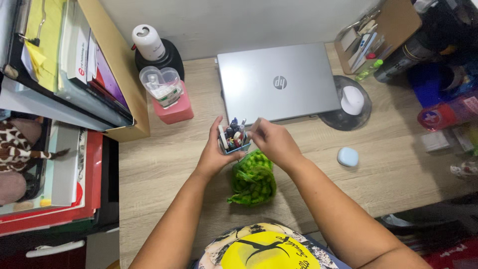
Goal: The person wipes the surface of a wooden desk using a green cloth and a blue cloth, moves a blue pen holder and its contents, a small light fixture, and a file organizer aside, and then returns the file organizer to its original position.
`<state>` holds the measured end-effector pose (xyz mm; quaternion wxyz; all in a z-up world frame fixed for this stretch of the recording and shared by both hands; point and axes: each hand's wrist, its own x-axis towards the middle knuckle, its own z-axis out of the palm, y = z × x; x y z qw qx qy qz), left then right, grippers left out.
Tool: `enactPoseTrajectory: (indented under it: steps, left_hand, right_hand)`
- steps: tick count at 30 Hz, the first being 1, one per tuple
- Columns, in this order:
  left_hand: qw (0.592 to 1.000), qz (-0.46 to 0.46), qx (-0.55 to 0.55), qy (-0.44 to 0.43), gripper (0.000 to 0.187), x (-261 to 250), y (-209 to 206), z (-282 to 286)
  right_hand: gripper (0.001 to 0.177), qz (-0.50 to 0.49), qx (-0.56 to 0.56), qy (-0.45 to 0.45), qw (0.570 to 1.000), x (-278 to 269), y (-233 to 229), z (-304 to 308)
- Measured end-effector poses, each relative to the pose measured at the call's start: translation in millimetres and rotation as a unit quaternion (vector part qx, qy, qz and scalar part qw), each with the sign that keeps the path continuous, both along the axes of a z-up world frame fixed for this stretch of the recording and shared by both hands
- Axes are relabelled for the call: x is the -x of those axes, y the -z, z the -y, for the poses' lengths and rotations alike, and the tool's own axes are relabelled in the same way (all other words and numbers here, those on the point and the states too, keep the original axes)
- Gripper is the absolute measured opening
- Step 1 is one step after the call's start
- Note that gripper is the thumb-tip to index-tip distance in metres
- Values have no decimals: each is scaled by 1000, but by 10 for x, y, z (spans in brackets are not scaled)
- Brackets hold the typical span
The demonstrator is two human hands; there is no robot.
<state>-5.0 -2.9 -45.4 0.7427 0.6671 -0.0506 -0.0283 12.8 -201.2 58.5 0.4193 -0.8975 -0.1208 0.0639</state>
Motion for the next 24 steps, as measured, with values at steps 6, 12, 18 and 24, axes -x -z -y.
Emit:
enactPoseTrajectory:
  steps: [6,12,18,24]
  left_hand:
    - [996,-43,-69,-40,127,59,-160,71]
    - [991,-48,-85,-89,122,175,-219,-232]
    - [983,33,20,-179,113,319,-205,-776]
    - [981,-11,-1,-195,114,632,-431,-1115]
  right_hand:
    - [50,56,22,-21,998,64,175,-48]
    - [50,-19,108,-85,990,156,504,232]
    - [28,-1,146,-177,973,521,842,295]
    - [28,-246,-239,-10,939,181,541,743]
